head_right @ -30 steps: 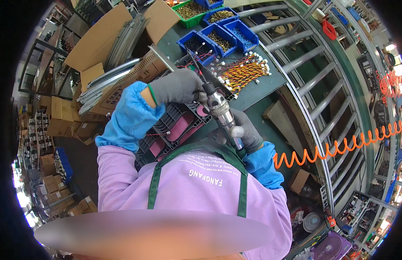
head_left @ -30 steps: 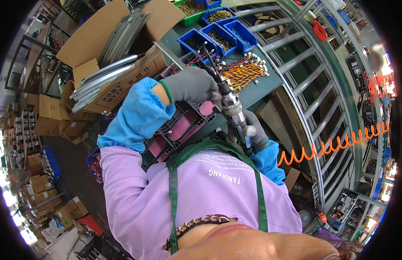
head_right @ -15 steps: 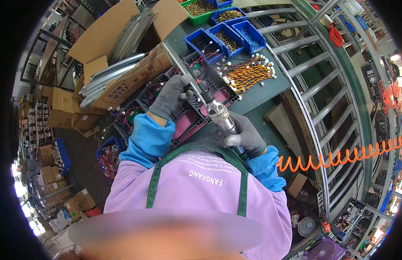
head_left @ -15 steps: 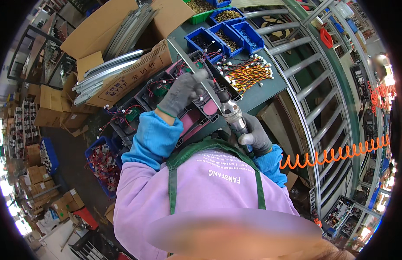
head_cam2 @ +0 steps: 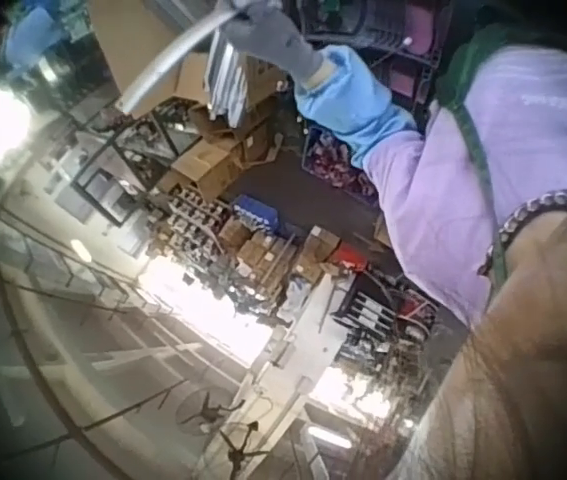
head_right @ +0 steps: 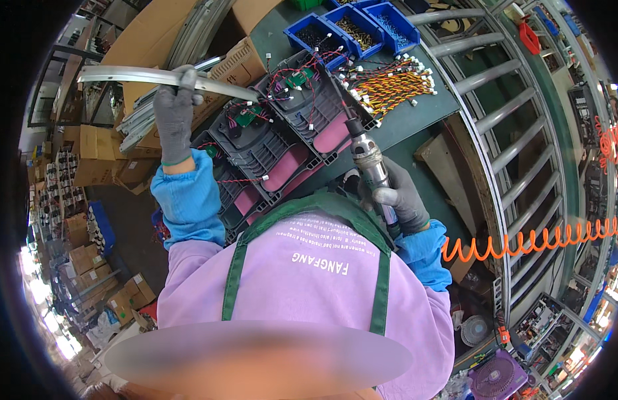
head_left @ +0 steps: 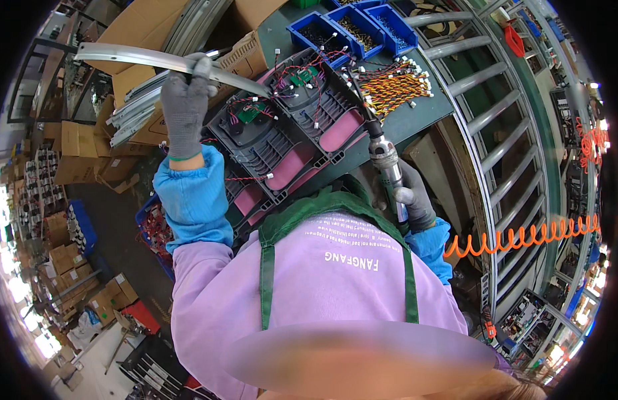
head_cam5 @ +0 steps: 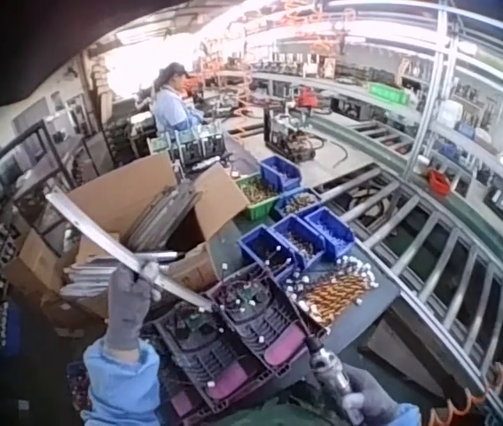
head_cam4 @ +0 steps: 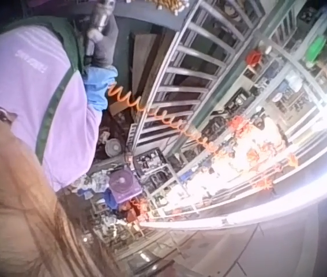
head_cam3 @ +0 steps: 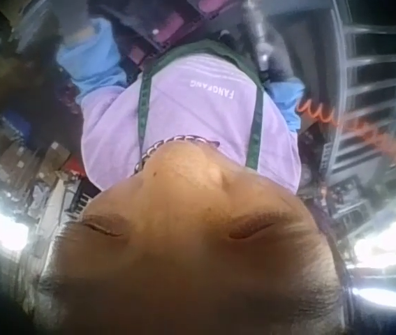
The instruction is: The person assembles an electronic component by installing a circuit board into a metal and plastic housing, securing it with an electric screwdriver.
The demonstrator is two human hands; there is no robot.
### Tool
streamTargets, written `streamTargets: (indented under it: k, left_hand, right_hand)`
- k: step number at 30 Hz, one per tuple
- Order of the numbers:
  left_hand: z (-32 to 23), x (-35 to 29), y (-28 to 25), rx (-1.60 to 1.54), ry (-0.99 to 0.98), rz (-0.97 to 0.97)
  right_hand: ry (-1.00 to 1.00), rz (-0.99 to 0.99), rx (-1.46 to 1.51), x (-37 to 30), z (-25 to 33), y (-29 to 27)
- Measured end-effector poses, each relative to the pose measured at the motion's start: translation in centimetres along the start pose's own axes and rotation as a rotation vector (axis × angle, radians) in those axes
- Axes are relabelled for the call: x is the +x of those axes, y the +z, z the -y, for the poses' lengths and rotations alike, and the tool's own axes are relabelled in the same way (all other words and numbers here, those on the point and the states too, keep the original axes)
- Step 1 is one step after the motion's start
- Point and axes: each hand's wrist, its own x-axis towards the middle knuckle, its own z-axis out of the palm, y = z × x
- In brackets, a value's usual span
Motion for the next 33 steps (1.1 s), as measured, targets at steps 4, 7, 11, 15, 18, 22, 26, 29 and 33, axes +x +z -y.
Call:
streamTargets:
  k: [4,7,11,15,18,22,26,29,33]
  left_hand:
    - [1.5,0.8,0.0,0.022,0.077,0.004]
    - [2.1,1.1,0.7,0.171,0.146,-0.039]
    - [3.6,1.6,2.2,0.201,0.113,-0.004]
    - [3.8,1.4,3.5,0.233,0.139,0.027]
    - [4.1,1.5,4.3,0.304,0.163,0.048]
    - [5.1,1.5,4.8,0.341,0.170,0.068]
    - [7.6,2.0,5.4,0.451,0.294,0.048]
    - [7.4,1.8,6.1,0.377,0.217,0.090]
    - [7.9,2.3,6.5,0.436,0.038,0.167]
  right_hand:
    - [0.074,-0.060,-0.037,0.1,-0.7,0.7]
    - [0.068,-0.035,-0.078,0.5,-1.4,0.2]
    - [0.112,-0.007,-0.108,0.7,-1.1,0.1]
    - [0.100,0.009,-0.060,1.0,-1.5,-0.5]
    - [0.115,0.019,-0.052,1.3,-1.5,-0.6]
    - [0.169,0.012,-0.079,1.9,-1.8,-0.8]
    - [0.192,0.039,-0.086,2.9,-1.8,-1.1]
    - [0.196,0.119,-0.149,4.3,-2.1,-1.9]
    - [0.030,0.145,-0.287,7.0,-2.9,-2.0]
